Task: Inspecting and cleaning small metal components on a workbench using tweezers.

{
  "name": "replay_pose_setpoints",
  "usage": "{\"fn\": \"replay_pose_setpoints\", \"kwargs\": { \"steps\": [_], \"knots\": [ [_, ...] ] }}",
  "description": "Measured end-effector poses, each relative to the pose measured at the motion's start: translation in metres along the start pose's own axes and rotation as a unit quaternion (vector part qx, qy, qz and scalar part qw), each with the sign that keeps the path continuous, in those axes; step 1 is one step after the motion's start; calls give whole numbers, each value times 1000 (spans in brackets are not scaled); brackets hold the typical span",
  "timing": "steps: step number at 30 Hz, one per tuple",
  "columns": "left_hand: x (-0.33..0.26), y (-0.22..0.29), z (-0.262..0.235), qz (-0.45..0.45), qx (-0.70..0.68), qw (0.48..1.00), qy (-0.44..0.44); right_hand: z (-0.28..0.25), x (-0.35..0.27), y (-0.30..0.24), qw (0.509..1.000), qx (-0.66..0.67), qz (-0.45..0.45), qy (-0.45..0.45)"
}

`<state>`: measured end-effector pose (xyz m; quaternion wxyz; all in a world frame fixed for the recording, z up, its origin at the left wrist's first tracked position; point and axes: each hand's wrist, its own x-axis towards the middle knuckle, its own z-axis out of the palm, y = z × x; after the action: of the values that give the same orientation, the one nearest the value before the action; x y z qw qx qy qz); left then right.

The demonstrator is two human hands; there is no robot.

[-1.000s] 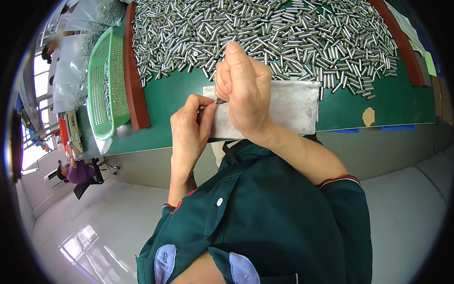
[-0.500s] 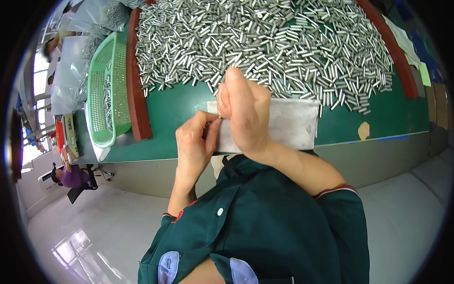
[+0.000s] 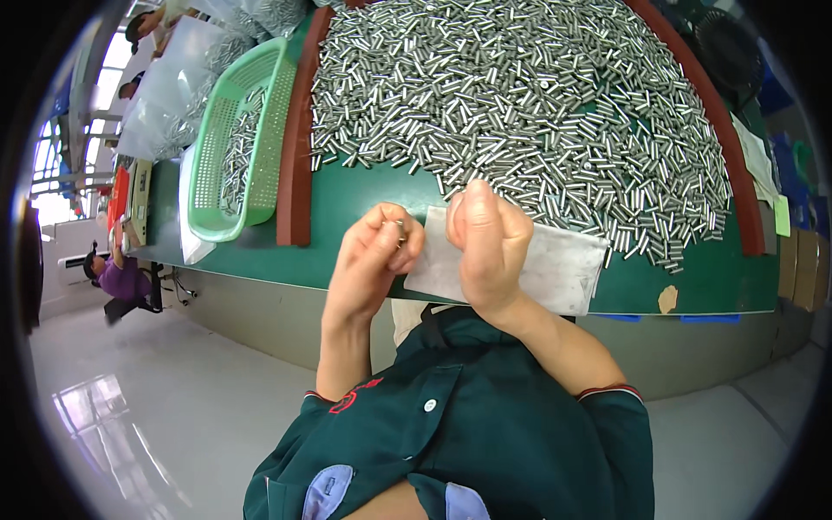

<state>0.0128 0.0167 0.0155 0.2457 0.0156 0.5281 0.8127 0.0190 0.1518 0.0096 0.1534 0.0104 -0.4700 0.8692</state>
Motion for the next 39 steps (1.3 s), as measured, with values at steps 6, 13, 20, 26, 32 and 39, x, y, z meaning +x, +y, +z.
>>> {"fn": "replay_pose_setpoints", "kwargs": {
  "steps": [6,13,20,26,32,39],
  "knots": [
    [-7,27,-23,-23,-313,948,-46,3,0,-1,1000,2,17,1],
    [-5,113,-51,386,172,859,289,1,1,-1,1000,-17,4,-4],
    [-2,125,-112,293,650,502,491,1,-1,-7,999,23,37,24],
    [-14,44,-47,408,551,577,444,3,-1,-8,1000,13,20,-14],
    [-15,-8,-2,349,623,633,297,3,-12,-8,998,-59,-10,-36],
    [6,7,4,370,638,638,222,-15,-18,-36,991,-88,-22,-99]
  ]
}}
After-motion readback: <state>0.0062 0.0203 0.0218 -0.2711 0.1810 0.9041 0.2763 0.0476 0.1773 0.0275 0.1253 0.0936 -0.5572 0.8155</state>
